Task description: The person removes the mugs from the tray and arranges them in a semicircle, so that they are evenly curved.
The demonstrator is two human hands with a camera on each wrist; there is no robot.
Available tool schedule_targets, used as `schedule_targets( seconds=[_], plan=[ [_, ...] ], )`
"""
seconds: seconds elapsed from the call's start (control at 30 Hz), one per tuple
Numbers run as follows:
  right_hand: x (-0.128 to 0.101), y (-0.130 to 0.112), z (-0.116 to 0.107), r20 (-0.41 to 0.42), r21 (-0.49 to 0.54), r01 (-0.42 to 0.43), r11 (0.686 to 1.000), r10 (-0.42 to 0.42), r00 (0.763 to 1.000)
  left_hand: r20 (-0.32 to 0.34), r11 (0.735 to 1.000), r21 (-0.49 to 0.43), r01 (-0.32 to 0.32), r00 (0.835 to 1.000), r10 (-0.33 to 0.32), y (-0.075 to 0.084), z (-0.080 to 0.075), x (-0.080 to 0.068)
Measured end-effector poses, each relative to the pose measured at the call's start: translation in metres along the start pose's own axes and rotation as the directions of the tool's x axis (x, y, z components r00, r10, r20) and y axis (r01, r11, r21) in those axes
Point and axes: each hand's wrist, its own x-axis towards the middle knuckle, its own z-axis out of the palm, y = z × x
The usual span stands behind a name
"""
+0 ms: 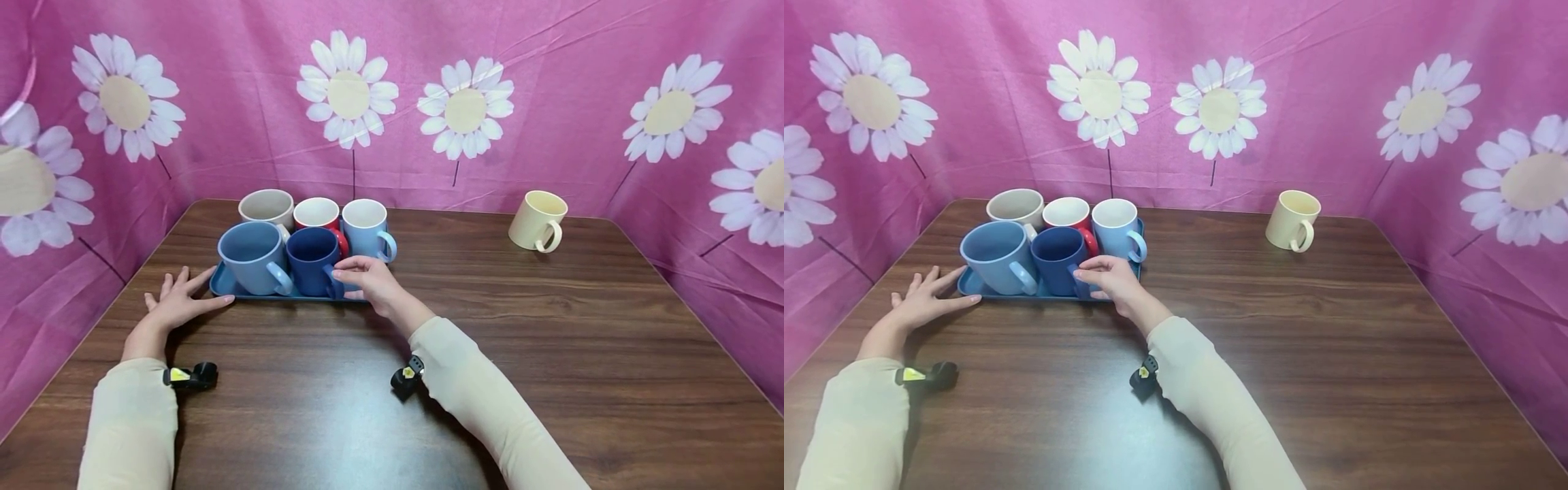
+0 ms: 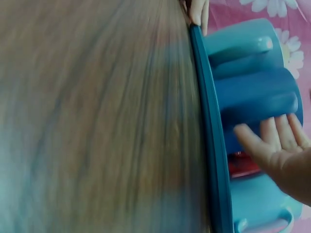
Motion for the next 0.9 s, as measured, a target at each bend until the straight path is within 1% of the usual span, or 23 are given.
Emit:
schedule_targets(
  seconds=[0.1, 0.23, 0.33, 0.47, 0.73, 0.9],
  plan=[
    [0.000, 0.001, 0.005, -0.044, 0.005, -0.041, 0.999, 0.041, 0.998, -0.002, 1.000, 0.001, 0.001, 1.000, -0.001, 0.000, 0.000, 0.000],
    [-0.001, 0.000, 0.012, -0.058, -0.019, -0.075, 0.997, 0.074, 0.996, -0.005, 1.000, 0.004, 0.002, 1.000, -0.002, 0.000, 0.001, 0.000],
    [-0.001, -0.001, 0.017, -0.072, -0.032, -0.081, 0.996, 0.079, 0.994, -0.005, 1.000, 0.005, 0.002, 1.000, -0.002, 0.000, 0.001, 0.001],
    [0.000, -0.002, 0.022, -0.112, -0.046, -0.103, 0.994, 0.098, 0.989, -0.003, 1.000, -0.003, 0.001, 1.000, -0.001, 0.000, 0.001, 0.001],
    [0.001, -0.005, 0.033, -0.165, -0.115, -0.140, 0.984, 0.120, 0.979, -0.007, 1.000, -0.010, -0.003, 1.000, 0.003, -0.001, 0.001, 0.001],
    [0.001, -0.007, 0.034, -0.183, -0.106, -0.160, 0.981, 0.139, 0.973, -0.004, 1.000, -0.011, 0.002, 1.000, -0.002, -0.001, 0.001, 0.000]
  ],
)
